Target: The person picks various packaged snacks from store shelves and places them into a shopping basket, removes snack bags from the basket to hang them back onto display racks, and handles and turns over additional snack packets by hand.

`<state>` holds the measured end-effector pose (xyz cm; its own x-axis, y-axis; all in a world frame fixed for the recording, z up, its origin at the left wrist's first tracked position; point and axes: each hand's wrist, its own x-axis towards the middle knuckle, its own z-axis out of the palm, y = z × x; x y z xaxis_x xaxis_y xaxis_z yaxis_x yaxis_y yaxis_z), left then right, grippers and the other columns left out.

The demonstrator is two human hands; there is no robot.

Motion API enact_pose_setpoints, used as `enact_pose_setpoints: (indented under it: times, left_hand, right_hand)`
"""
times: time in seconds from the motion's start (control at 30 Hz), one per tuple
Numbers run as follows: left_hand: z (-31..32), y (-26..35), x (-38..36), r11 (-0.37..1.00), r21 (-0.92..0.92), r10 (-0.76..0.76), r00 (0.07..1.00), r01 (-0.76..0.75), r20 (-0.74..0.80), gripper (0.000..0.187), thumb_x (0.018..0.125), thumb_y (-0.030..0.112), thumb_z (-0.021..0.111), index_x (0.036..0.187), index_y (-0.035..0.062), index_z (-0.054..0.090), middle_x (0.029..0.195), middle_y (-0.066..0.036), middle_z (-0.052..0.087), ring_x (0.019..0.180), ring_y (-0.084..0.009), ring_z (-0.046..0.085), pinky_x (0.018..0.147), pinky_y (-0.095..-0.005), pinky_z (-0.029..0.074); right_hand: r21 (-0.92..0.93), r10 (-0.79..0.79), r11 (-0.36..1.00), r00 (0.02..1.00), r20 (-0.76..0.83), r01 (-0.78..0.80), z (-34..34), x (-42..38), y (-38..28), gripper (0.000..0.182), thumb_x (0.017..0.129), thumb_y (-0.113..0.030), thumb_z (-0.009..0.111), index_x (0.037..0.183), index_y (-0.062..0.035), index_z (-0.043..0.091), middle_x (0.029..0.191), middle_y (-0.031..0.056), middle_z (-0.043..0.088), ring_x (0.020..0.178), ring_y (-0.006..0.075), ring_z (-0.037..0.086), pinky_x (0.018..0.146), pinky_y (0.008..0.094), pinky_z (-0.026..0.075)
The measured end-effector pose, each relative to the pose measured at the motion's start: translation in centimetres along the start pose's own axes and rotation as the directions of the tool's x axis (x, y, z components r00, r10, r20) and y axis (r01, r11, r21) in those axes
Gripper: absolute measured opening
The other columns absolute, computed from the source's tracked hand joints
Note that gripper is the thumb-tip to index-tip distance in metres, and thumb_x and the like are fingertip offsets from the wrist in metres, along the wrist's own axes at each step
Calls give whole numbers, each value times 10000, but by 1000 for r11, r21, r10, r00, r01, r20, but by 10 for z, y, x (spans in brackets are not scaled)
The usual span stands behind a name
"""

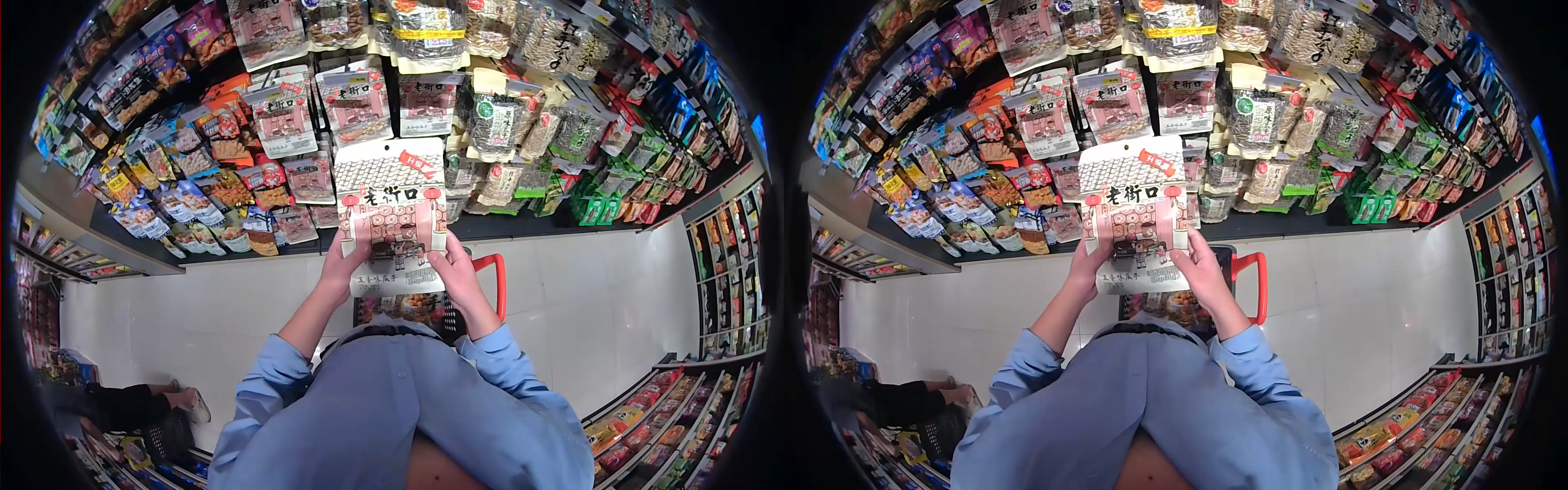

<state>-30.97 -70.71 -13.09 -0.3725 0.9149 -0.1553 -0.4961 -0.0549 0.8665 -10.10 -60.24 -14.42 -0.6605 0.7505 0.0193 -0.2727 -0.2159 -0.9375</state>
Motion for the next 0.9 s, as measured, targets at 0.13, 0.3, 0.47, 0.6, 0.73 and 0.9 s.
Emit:
enact_pose_setpoints:
  times: [0.13,0.3,0.47,0.6,0.73,0.9]
  left_hand:
    - [-19,-3,-4,999,18,-31,999,30,26,433,906,64,648,1316,70,511,1140,-26,627,1021,-110,565,902,-282,448]
    - [6,2,-5,920,343,259,950,-189,-173,305,884,137,703,1162,48,613,1013,-22,676,912,-118,614,834,-287,480]
    - [40,-22,-21,504,772,525,847,-388,83,680,674,137,812,1283,18,533,1169,-147,635,1107,-279,618,917,-348,493]
    - [87,-3,-40,-38,884,557,724,-466,406,757,679,115,797,1353,4,473,1329,-183,536,1246,-374,525,1008,-392,457]
    - [76,14,-32,413,732,477,813,-542,333,789,732,98,764,1430,28,403,1410,-195,475,1320,-331,465,1053,-410,419]
    - [35,53,-9,812,526,203,967,-254,154,693,817,83,718,1429,36,397,1397,-144,506,1268,-242,513,1027,-389,443]
  right_hand:
    - [-214,5,977,1000,10,-3,-6,12,13,642,947,-87,608,1490,32,287,1471,123,424,1344,175,409,1082,297,337]
    - [-596,6,802,999,-54,-37,28,9,3,910,845,-249,756,1541,-52,205,1493,233,369,1371,265,405,1041,326,385]
    - [-518,-92,851,996,12,85,64,9,2,867,857,-202,743,1526,-26,221,1460,182,421,1354,264,417,997,323,430]
    - [81,69,995,997,-42,-66,28,34,-9,479,909,-123,655,1311,64,474,1234,121,582,1100,157,548,928,312,459]
    - [276,-9,961,999,-31,17,-5,39,-34,526,909,-154,644,1354,52,453,1296,161,581,1161,225,578,990,357,460]
    - [362,69,927,992,105,-103,-17,32,-44,495,919,-173,646,1331,38,469,1244,152,609,1129,208,593,974,354,471]
